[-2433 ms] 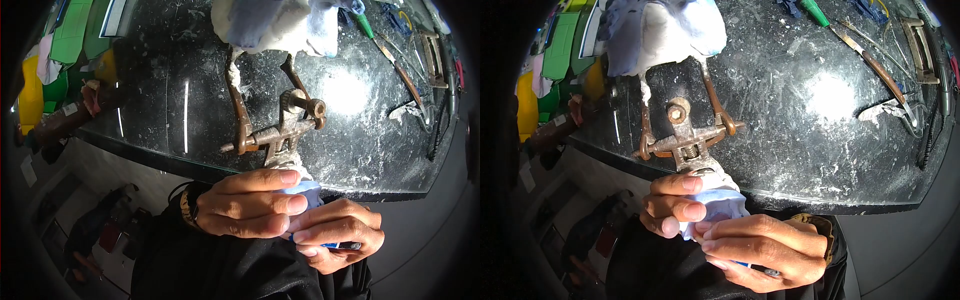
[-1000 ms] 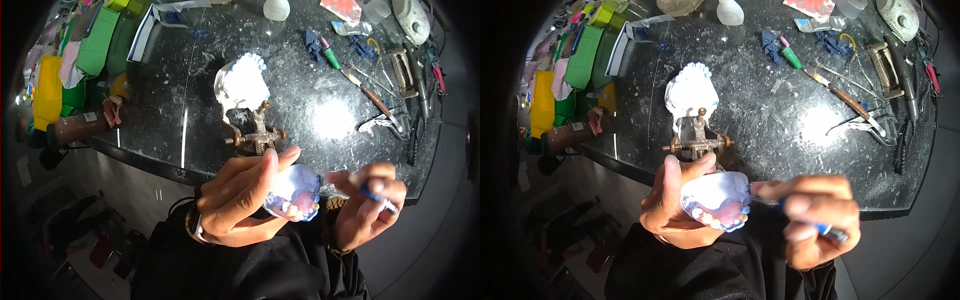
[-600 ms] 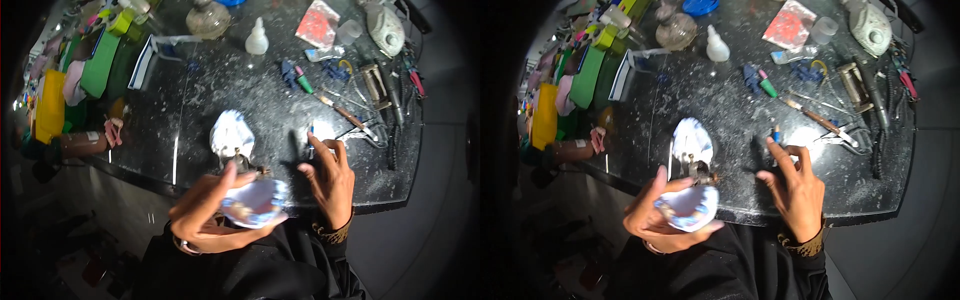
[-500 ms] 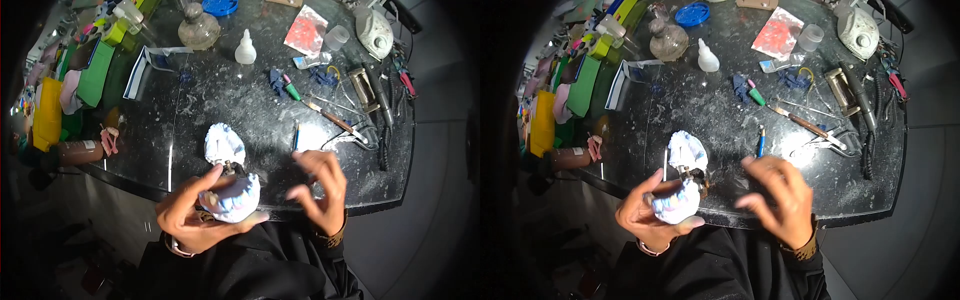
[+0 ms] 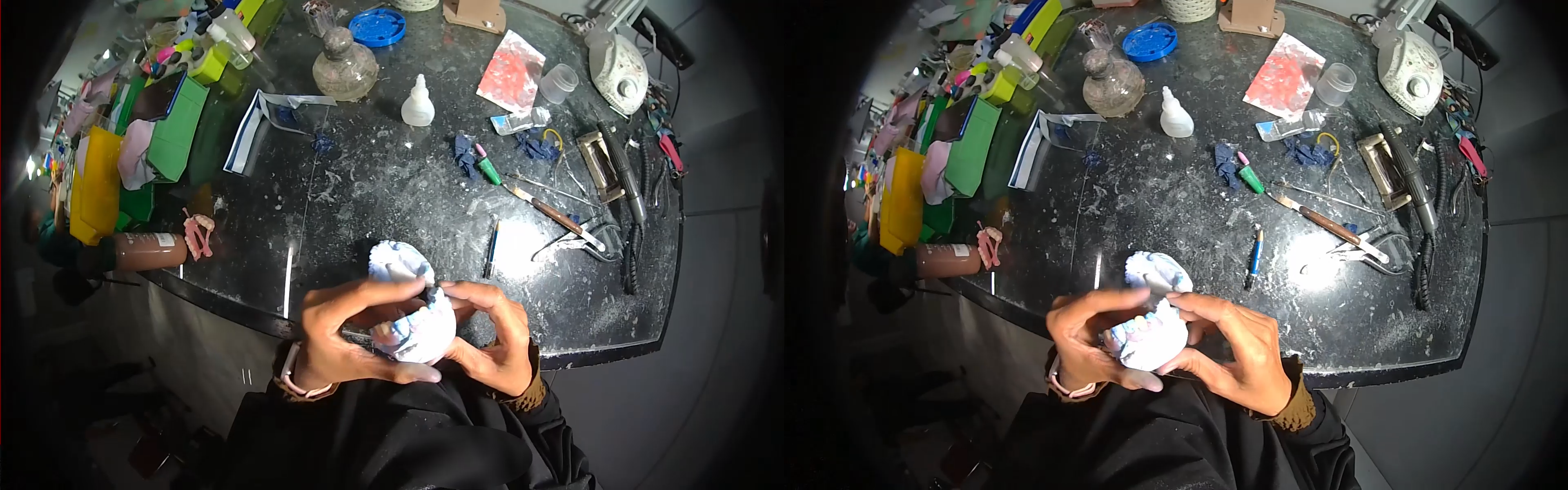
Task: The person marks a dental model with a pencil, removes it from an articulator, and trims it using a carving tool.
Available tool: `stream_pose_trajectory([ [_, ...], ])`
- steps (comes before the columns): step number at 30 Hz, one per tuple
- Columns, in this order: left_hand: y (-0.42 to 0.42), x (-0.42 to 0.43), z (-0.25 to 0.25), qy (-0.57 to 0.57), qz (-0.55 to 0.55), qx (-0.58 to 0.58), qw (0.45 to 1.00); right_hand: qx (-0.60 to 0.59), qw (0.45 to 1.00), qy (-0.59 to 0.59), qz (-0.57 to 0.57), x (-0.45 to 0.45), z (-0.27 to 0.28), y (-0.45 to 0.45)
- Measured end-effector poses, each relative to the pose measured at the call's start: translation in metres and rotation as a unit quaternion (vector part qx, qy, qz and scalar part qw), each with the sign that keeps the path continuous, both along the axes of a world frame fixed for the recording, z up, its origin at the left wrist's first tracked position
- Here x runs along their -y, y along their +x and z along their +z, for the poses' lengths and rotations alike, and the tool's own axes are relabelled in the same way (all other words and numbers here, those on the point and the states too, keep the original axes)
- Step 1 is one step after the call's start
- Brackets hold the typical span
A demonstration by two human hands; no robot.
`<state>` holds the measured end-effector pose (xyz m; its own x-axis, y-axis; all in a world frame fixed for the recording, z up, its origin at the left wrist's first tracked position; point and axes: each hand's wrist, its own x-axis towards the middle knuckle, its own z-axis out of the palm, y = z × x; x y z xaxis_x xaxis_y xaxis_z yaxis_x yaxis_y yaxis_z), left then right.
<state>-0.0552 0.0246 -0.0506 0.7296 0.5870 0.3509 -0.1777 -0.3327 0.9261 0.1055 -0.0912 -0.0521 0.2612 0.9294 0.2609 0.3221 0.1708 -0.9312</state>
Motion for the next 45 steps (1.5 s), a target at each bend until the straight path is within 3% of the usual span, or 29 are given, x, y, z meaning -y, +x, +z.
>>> stream_pose_trajectory([
  [1,0.004,0.001,-0.003,-0.028,0.023,-0.02,0.999,-0.001,1.0,0.01,0.001,0.0,-0.003,0.0],
  [4,0.018,-0.014,0.005,0.194,-0.015,-0.104,0.975,0.021,1.0,0.014,0.008,-0.001,-0.006,0.001],
  [6,0.031,-0.009,-0.01,0.137,-0.053,0.005,0.989,0.017,1.0,0.001,0.004,0.002,-0.005,0.001],
  [8,0.034,0.006,-0.02,-0.099,-0.151,0.083,0.98,0.056,0.998,0.004,-0.001,0.006,-0.003,0.005],
  [9,0.039,0.008,-0.023,-0.142,-0.181,0.135,0.964,0.079,0.997,-0.005,-0.012,0.005,0.01,0.009],
  [10,0.038,0.008,-0.018,-0.134,-0.154,0.119,0.972,0.09,0.996,0.006,-0.012,0.006,0.016,0.019],
  [12,0.036,0.016,-0.017,-0.16,-0.102,0.092,0.978,0.229,0.969,0.008,-0.086,0.011,0.029,0.051],
  [14,0.038,0.023,0.003,-0.201,-0.022,0.025,0.979,0.402,0.877,-0.1,-0.245,0.018,0.021,0.086],
  [16,0.035,0.022,0.014,-0.179,-0.016,-0.115,0.977,0.444,0.853,-0.151,-0.228,0.017,0.006,0.116],
  [19,0.041,0.024,0.014,-0.059,-0.003,-0.12,0.991,0.437,0.873,-0.154,-0.152,0.012,-0.008,0.125],
  [23,0.042,0.026,0.015,-0.072,-0.017,-0.141,0.987,0.512,0.835,-0.141,-0.145,0.007,-0.02,0.128],
  [26,0.047,0.026,0.008,-0.043,-0.009,-0.062,0.997,0.498,0.847,-0.121,-0.143,0.009,-0.023,0.128],
  [31,0.046,0.023,0.008,-0.04,-0.016,-0.05,0.998,0.426,0.902,0.025,-0.064,0.016,0.029,0.105],
  [33,0.047,0.026,0.006,-0.04,-0.011,-0.05,0.998,0.431,0.902,-0.004,0.008,0.027,0.055,0.098],
  [34,0.047,0.027,0.005,-0.04,-0.009,-0.049,0.998,0.483,0.873,-0.049,0.038,0.03,0.072,0.091],
  [39,0.052,0.034,0.011,-0.035,-0.002,-0.068,0.997,0.577,0.807,-0.035,0.123,0.031,0.106,0.056],
  [45,0.053,0.042,0.008,-0.018,0.017,-0.066,0.998,0.638,0.76,-0.088,0.083,0.037,0.111,0.03],
])
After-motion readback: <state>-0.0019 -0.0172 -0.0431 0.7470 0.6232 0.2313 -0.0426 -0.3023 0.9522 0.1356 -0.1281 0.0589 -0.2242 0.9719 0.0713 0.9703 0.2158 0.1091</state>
